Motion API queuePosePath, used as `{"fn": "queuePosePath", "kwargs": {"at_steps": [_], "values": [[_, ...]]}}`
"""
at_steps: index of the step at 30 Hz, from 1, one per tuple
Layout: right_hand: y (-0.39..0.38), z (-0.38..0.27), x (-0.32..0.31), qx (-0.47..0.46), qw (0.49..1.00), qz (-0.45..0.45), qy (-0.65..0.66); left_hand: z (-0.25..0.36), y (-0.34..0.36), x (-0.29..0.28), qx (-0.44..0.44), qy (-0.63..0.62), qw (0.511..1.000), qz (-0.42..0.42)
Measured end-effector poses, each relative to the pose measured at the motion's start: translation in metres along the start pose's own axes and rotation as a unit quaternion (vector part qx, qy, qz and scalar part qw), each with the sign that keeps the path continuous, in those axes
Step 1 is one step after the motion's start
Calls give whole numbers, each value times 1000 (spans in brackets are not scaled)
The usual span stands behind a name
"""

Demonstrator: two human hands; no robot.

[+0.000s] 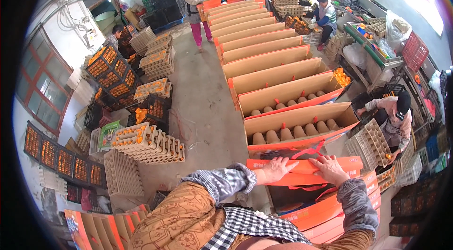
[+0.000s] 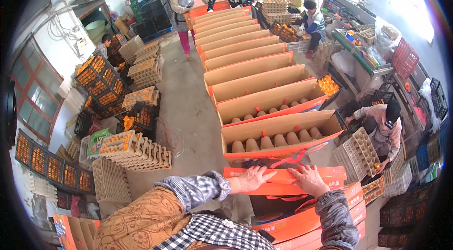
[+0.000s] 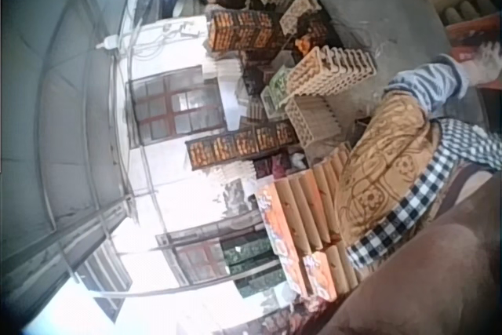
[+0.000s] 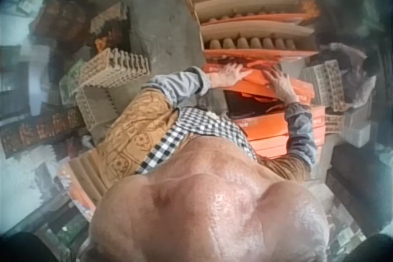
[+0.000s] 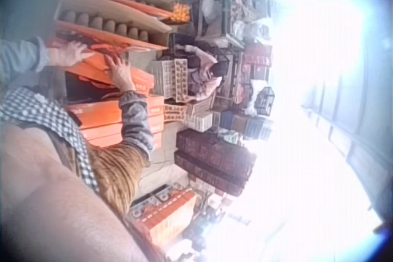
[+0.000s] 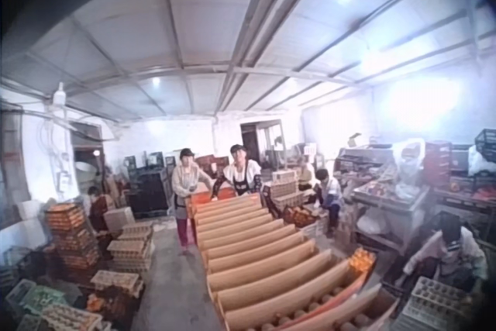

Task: The person organizes and closes boxes filled with fruit, then carries a stack of fruit trays to the packaging line and places them into the boxes.

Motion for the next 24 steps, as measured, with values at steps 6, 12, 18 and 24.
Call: {"fn": "queuePosePath", "kwargs": {"at_steps": [6,12,18,24], "values": [[0,-2,24,53,982,152,-101,4,33,9,54,-79,995,25],[-1,3,26,39,991,104,-74,19,54,27,32,43,997,55],[-73,72,22,75,994,46,-68,20,49,20,45,54,996,61],[-85,104,27,90,990,35,-104,20,50,22,78,32,993,77]]}}
Point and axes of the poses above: each hand's wrist, its own y-axis towards the middle knuckle, its own x-axis out of the palm, z = x × y, the point moved 3 cm from there along y, towards the middle knuckle, and after that the axes turned 12 degrees about -y, right-handed, at the moved point
